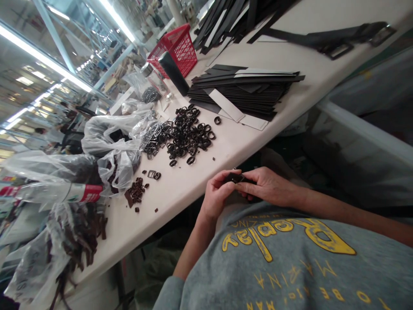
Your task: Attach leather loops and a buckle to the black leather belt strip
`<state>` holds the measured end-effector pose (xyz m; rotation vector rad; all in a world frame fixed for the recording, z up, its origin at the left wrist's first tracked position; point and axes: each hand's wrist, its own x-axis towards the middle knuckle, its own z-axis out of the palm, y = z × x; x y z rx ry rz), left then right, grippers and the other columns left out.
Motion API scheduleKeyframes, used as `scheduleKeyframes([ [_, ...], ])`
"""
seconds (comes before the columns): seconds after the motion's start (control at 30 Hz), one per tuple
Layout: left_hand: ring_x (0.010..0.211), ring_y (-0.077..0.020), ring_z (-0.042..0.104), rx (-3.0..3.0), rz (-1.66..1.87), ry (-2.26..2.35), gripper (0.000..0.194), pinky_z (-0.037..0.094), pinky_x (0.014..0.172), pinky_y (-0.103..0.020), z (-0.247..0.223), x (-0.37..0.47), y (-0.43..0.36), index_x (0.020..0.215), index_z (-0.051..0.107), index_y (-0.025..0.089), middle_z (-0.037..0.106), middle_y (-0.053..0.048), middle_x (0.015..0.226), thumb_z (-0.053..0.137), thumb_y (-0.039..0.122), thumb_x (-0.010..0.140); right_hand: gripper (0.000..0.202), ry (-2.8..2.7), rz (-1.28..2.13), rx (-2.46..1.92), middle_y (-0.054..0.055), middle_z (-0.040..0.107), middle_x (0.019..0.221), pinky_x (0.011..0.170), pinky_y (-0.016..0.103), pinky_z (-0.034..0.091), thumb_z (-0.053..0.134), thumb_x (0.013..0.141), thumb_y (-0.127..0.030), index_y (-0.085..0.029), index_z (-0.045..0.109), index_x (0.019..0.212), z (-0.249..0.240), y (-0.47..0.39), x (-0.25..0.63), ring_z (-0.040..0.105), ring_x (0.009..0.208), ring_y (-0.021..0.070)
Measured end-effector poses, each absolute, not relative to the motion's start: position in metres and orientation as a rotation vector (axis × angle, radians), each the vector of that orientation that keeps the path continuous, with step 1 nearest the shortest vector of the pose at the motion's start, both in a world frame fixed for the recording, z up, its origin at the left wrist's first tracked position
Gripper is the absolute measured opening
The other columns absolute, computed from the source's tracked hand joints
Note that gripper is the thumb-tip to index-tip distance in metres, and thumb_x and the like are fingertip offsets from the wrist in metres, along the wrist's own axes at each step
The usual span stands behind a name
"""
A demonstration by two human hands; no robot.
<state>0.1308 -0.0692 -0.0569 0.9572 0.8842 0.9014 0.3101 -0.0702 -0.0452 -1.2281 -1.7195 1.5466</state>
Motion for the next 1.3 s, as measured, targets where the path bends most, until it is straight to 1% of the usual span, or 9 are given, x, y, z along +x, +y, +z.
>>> scheduleKeyframes([
  [0.07, 0.071, -0.0134, 0.062, 0.951, 0.96, 0.938, 0.034, 0.052, 0.072, -0.028, -0.057, 0.134, -0.069, 0.095, 0.076, 0.022, 0.071, -0.001, 0.086, 0.084, 0.042, 0.069, 0.059, -1.752, 1.482, -1.235, 0.003, 0.064, 0.064, 0.051, 0.026, 0.04, 0.052, 0.087, -0.072, -0.016, 0.069, 0.083, -0.045, -0.07, 0.309, 0.058, 0.058, 0.0162],
  [0.17, 0.075, -0.0111, 0.061, 0.892, 1.046, 1.011, 0.024, 0.049, 0.074, -0.023, -0.056, 0.137, -0.066, 0.086, 0.077, 0.021, 0.072, 0.0, 0.084, 0.085, 0.035, 0.069, 0.048, -1.808, 1.439, -1.212, 0.002, 0.064, 0.067, 0.053, 0.026, 0.04, 0.055, 0.088, -0.061, -0.016, 0.07, 0.086, -0.044, -0.068, 0.313, 0.057, 0.061, 0.016],
  [0.33, 0.071, -0.0108, 0.06, 0.717, 1.136, 1.032, 0.034, 0.048, 0.072, -0.024, -0.054, 0.136, -0.06, 0.082, 0.077, 0.02, 0.071, 0.001, 0.078, 0.089, 0.038, 0.056, 0.032, -1.805, 1.579, -1.225, 0.002, 0.067, 0.071, 0.055, 0.026, 0.043, 0.059, 0.088, -0.048, -0.018, 0.066, 0.082, -0.042, -0.068, 0.322, 0.06, 0.063, 0.0162],
  [0.5, 0.073, -0.0129, 0.063, 0.54, 1.085, 0.896, 0.041, 0.05, 0.071, -0.026, -0.062, 0.145, -0.068, 0.09, 0.076, 0.018, 0.071, 0.0, 0.079, 0.092, 0.034, 0.055, 0.032, -1.659, 1.573, -1.219, 0.003, 0.069, 0.073, 0.06, 0.028, 0.049, 0.059, 0.089, -0.049, -0.017, 0.065, 0.089, -0.047, -0.073, 0.317, 0.064, 0.065, 0.0173],
  [0.67, 0.058, -0.0119, 0.058, 0.48, 1.048, 0.875, 0.047, 0.047, 0.052, -0.025, -0.066, 0.156, -0.076, 0.093, 0.074, 0.016, 0.069, 0.0, 0.077, 0.092, 0.036, 0.055, 0.035, -1.606, 1.6, -1.271, 0.002, 0.068, 0.071, 0.061, 0.028, 0.053, 0.061, 0.087, -0.053, -0.018, 0.065, 0.087, -0.051, -0.075, 0.315, 0.064, 0.065, 0.0175],
  [0.83, 0.064, -0.0145, 0.063, 0.51, 1.088, 0.874, 0.044, 0.051, 0.06, -0.027, -0.064, 0.156, -0.075, 0.091, 0.077, 0.015, 0.072, -0.004, 0.077, 0.092, 0.038, 0.057, 0.034, -1.625, 1.625, -1.351, 0.003, 0.07, 0.075, 0.062, 0.03, 0.055, 0.062, 0.084, -0.052, -0.018, 0.065, 0.089, -0.044, -0.074, 0.32, 0.067, 0.069, 0.0198],
  [1.07, 0.068, -0.0146, 0.065, 0.511, 1.138, 0.85, 0.039, 0.052, 0.069, -0.028, -0.07, 0.155, -0.077, 0.092, 0.079, 0.016, 0.074, -0.004, 0.081, 0.091, 0.035, 0.06, 0.027, -1.825, 1.539, -1.408, 0.003, 0.068, 0.071, 0.06, 0.029, 0.051, 0.057, 0.085, -0.044, -0.018, 0.064, 0.085, -0.035, -0.073, 0.325, 0.063, 0.065, 0.0193],
  [1.23, 0.065, -0.0157, 0.066, 0.499, 1.148, 0.807, 0.035, 0.054, 0.064, -0.028, -0.07, 0.154, -0.081, 0.093, 0.079, 0.016, 0.074, -0.005, 0.079, 0.09, 0.033, 0.064, 0.027, -1.901, 1.544, -1.393, 0.003, 0.068, 0.07, 0.058, 0.028, 0.048, 0.055, 0.089, -0.043, -0.018, 0.064, 0.082, -0.032, -0.074, 0.327, 0.062, 0.064, 0.0182],
  [1.3, 0.061, -0.0145, 0.065, 0.475, 1.141, 0.783, 0.035, 0.053, 0.058, -0.026, -0.071, 0.154, -0.081, 0.095, 0.078, 0.017, 0.073, -0.004, 0.077, 0.088, 0.033, 0.066, 0.028, -1.862, 1.569, -1.368, 0.004, 0.07, 0.077, 0.062, 0.029, 0.051, 0.055, 0.091, -0.044, -0.018, 0.065, 0.089, -0.033, -0.075, 0.326, 0.065, 0.067, 0.019],
])
